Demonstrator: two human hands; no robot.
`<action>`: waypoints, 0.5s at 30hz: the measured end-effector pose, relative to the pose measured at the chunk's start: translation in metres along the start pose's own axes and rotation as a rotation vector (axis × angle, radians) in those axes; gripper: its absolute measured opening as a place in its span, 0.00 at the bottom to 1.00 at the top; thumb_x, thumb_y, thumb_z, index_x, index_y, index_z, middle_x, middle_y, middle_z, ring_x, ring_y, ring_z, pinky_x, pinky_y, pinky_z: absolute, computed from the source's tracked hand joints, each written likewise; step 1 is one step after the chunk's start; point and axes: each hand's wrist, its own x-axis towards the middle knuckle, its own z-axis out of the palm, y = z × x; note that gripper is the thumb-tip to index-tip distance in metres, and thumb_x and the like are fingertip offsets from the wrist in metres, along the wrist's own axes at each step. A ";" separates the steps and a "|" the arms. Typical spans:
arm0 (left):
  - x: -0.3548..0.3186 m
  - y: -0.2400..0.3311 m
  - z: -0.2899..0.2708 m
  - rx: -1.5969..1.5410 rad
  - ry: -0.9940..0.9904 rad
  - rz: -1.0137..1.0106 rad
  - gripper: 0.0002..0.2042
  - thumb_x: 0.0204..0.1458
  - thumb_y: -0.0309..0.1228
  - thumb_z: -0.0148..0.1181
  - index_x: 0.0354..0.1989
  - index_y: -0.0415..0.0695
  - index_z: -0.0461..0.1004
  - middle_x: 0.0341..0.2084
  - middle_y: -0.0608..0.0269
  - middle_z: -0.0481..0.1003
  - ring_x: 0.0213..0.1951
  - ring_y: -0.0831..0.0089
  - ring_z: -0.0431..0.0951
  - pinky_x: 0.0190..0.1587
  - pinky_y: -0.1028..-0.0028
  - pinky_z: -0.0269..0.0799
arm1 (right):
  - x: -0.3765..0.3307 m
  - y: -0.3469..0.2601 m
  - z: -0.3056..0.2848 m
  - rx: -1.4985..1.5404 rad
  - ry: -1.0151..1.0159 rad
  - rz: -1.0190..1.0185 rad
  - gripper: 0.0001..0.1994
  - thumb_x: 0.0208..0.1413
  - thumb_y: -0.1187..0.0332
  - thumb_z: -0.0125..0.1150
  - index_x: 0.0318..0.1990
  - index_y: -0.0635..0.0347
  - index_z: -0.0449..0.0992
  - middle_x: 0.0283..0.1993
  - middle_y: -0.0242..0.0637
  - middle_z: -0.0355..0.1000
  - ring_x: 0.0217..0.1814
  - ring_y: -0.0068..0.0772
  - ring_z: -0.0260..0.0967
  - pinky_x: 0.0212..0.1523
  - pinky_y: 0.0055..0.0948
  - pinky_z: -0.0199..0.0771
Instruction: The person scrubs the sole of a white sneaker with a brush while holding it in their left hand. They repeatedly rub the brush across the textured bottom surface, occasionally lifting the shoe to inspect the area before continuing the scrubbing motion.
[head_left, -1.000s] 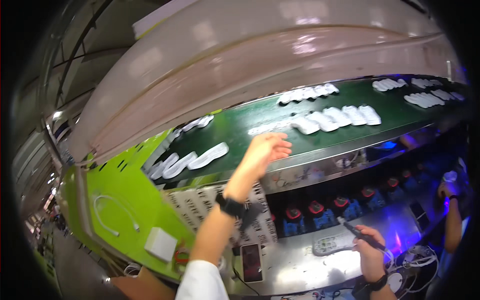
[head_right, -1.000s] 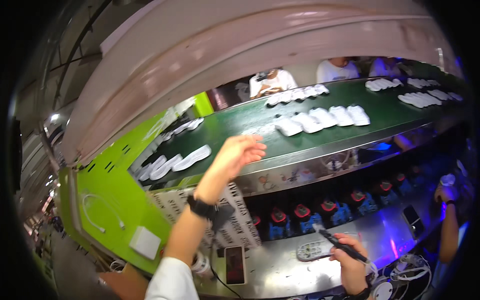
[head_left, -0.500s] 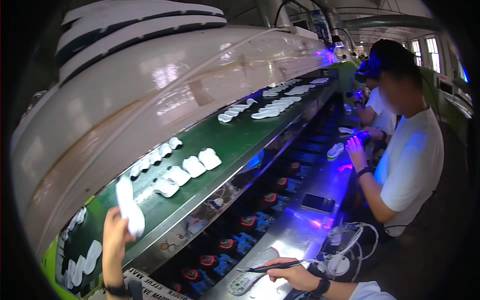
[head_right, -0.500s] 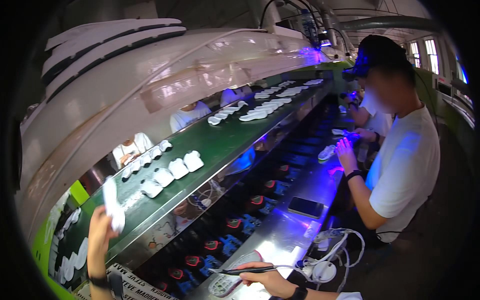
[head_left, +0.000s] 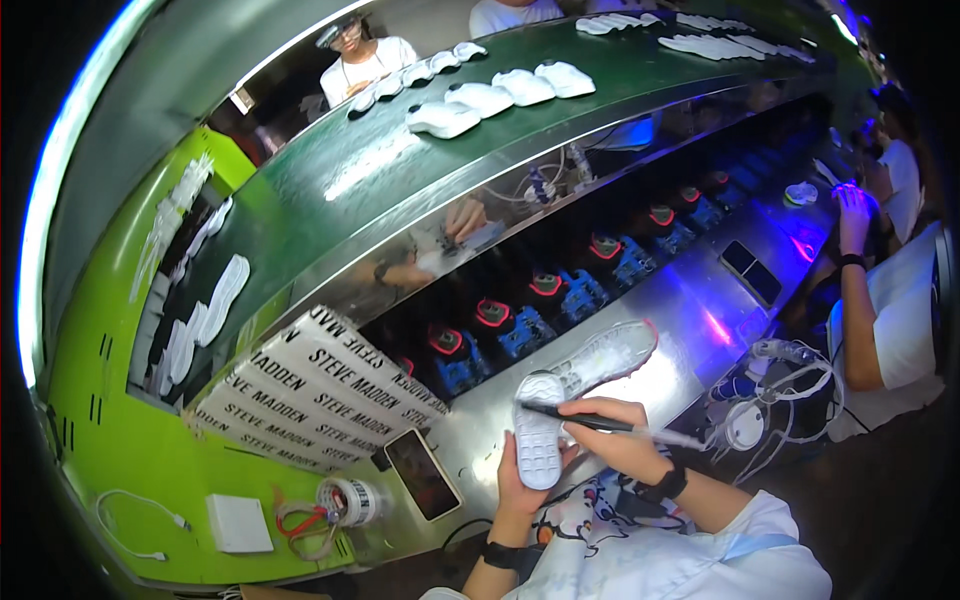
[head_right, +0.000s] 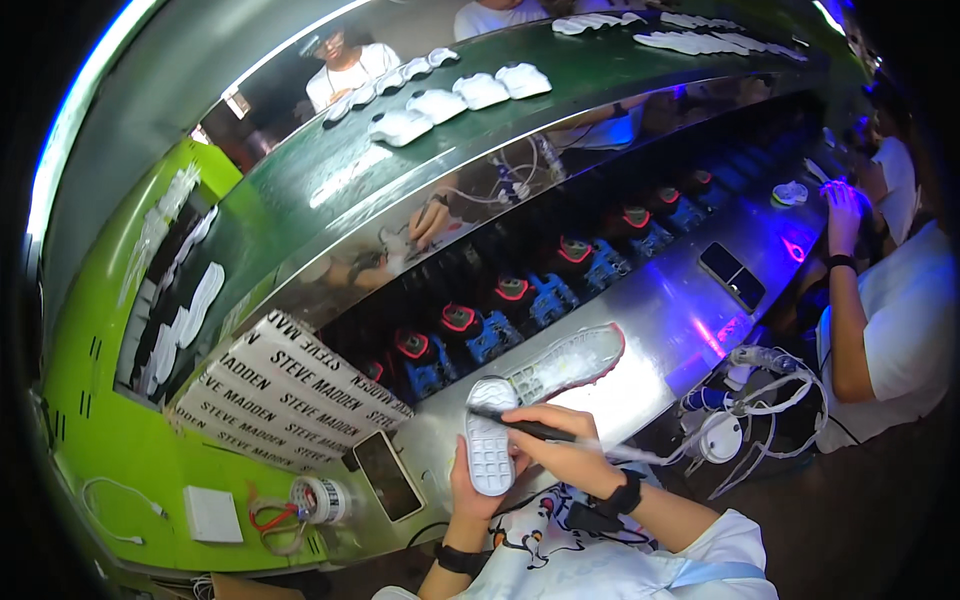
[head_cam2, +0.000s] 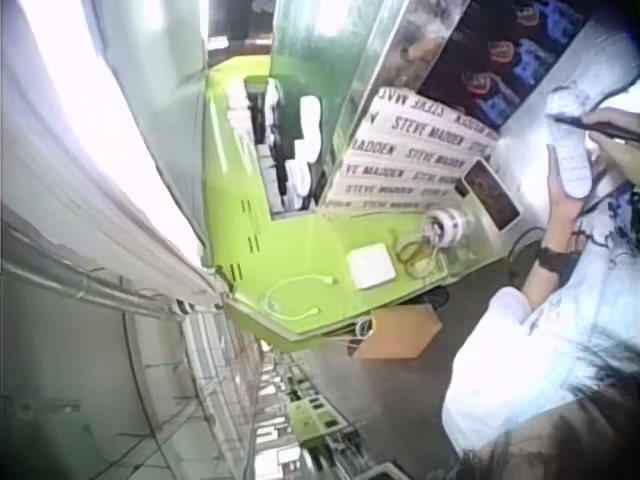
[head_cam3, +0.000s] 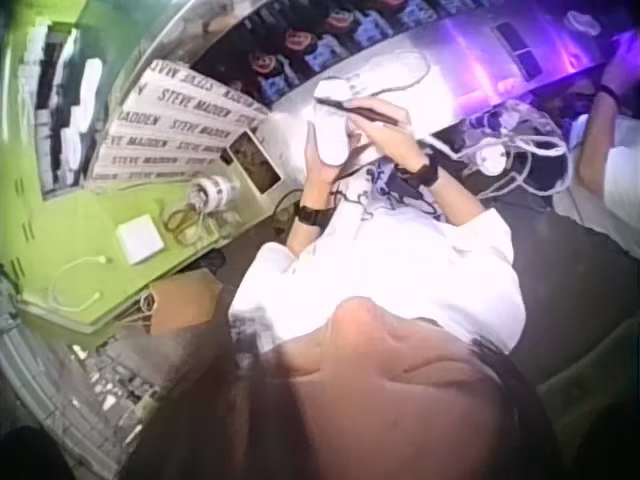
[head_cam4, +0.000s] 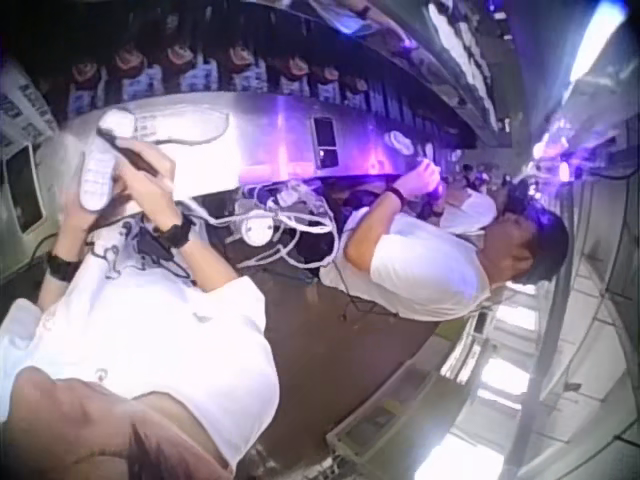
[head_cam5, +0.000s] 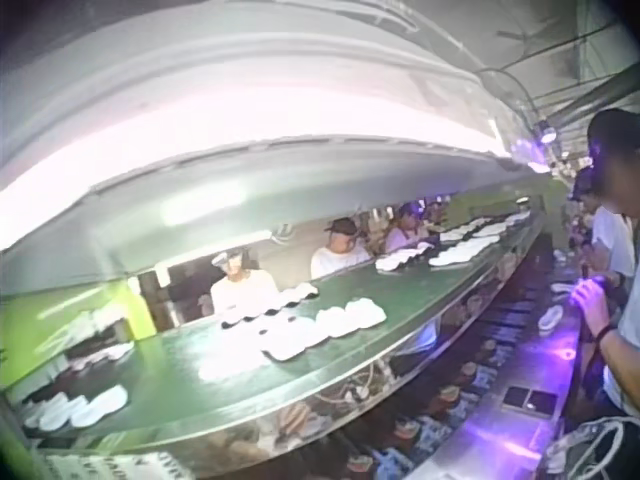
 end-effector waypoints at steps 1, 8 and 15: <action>-0.001 -0.003 0.011 -0.011 0.058 -0.003 0.23 0.57 0.46 0.41 0.52 0.41 0.65 0.44 0.52 0.71 0.46 0.57 0.72 0.53 0.56 0.65 | 0.000 0.009 0.008 -0.147 0.050 -0.312 0.13 0.44 0.76 0.62 0.40 0.66 0.75 0.39 0.44 0.74 0.41 0.33 0.74 0.42 0.26 0.73; -0.001 0.001 -0.005 -0.084 -0.065 0.086 0.22 0.58 0.46 0.40 0.53 0.42 0.65 0.46 0.56 0.72 0.45 0.58 0.73 0.49 0.60 0.68 | -0.002 0.000 0.016 0.071 -0.112 0.031 0.10 0.48 0.74 0.60 0.40 0.66 0.75 0.39 0.42 0.74 0.39 0.31 0.74 0.43 0.26 0.72; 0.004 0.020 0.005 -0.113 -0.099 0.073 0.31 0.56 0.54 0.38 0.55 0.38 0.61 0.40 0.43 0.72 0.39 0.55 0.75 0.45 0.61 0.72 | 0.004 -0.008 0.019 -0.038 -0.395 -0.201 0.11 0.44 0.75 0.63 0.38 0.61 0.78 0.37 0.40 0.76 0.39 0.29 0.75 0.45 0.25 0.71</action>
